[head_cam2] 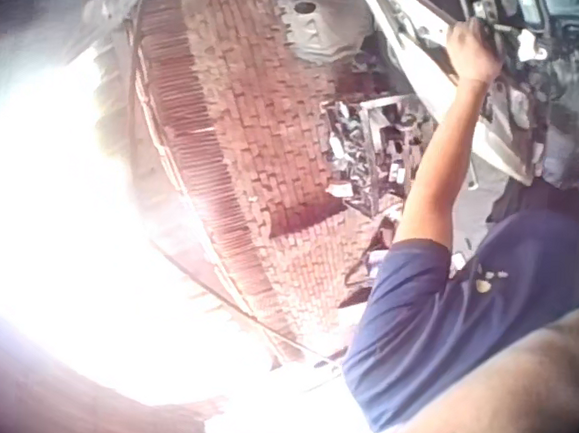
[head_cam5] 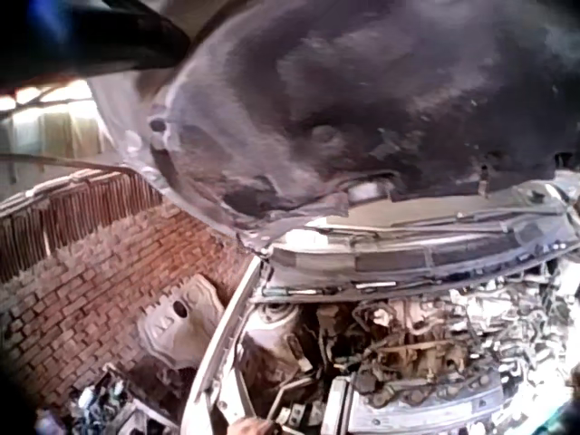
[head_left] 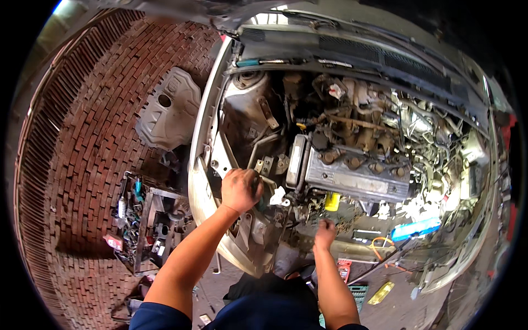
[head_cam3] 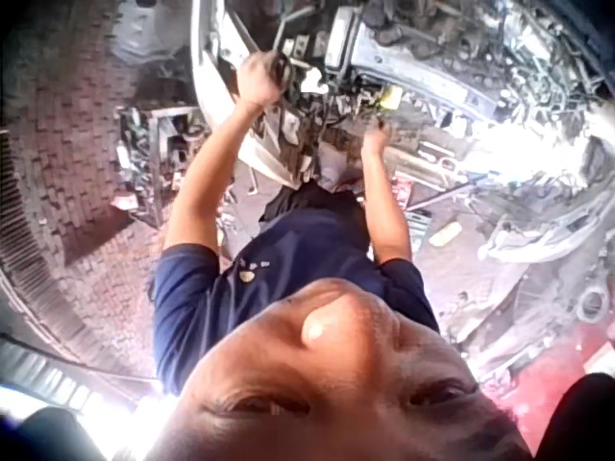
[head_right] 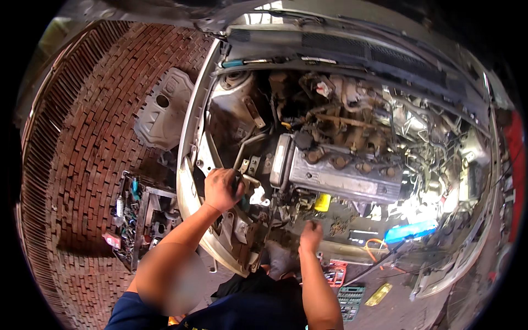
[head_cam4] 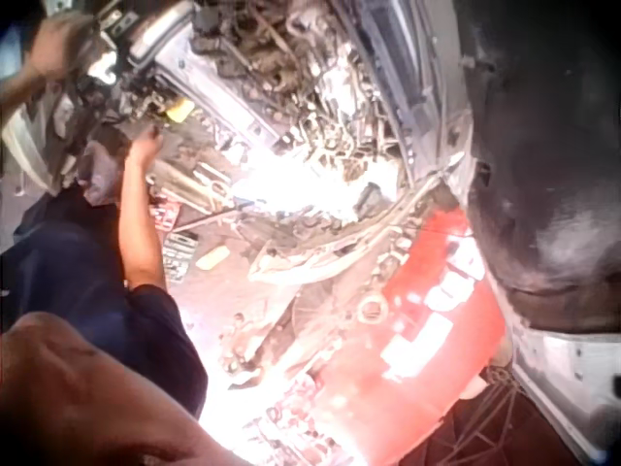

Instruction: The person works under the hood of a white car, using a ratchet to loosen and remove bolts from the engine. They wipe their hands with a rag and continue to manipulate engine components with both hands.

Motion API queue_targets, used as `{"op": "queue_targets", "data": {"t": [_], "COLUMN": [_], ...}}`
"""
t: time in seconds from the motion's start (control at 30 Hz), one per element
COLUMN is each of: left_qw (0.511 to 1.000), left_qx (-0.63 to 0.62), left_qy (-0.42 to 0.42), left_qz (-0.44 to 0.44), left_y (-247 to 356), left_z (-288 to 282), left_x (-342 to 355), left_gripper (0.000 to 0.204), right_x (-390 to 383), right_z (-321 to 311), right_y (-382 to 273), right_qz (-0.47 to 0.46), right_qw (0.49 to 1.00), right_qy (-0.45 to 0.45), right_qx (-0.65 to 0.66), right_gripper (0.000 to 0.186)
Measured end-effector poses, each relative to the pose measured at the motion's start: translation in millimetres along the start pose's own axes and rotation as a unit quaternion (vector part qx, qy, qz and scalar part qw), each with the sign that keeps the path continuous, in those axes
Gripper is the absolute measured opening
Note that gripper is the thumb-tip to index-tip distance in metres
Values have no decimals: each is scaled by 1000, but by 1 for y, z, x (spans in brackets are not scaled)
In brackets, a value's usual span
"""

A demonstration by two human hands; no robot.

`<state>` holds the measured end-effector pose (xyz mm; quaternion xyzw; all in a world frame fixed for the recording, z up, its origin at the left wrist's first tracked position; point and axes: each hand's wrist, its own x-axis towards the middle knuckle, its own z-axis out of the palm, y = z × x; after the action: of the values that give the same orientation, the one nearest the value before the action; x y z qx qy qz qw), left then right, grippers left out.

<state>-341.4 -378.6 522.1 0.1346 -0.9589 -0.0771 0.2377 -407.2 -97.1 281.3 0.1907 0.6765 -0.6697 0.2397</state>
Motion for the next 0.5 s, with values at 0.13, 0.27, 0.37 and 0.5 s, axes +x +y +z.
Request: {"op": "queue_targets", "data": {"t": [0.13,0.27,0.37,0.5], "left_qw": [1000,999,999,998], "left_qx": [-10,-27,-32,-54], "left_qy": [-13,-20,-21,-14], "left_qz": [-6,-9,-10,-9], "left_y": [-8,-11,-13,-18], "left_z": [0,-2,-8,-9], "left_x": [-7,-4,-4,-2], "left_gripper": [24,24,24,21], "right_x": [-41,-49,-16,15], "right_z": [38,146,246,355], "right_y": [-168,-344,-421,-468], "right_qz": [-393,-601,-668,-674], "right_qw": [911,760,662,604], "right_qy": [-12,-122,-143,-126], "right_qx": [-126,-218,-309,-406], "right_gripper": [19,19,27,33]}}
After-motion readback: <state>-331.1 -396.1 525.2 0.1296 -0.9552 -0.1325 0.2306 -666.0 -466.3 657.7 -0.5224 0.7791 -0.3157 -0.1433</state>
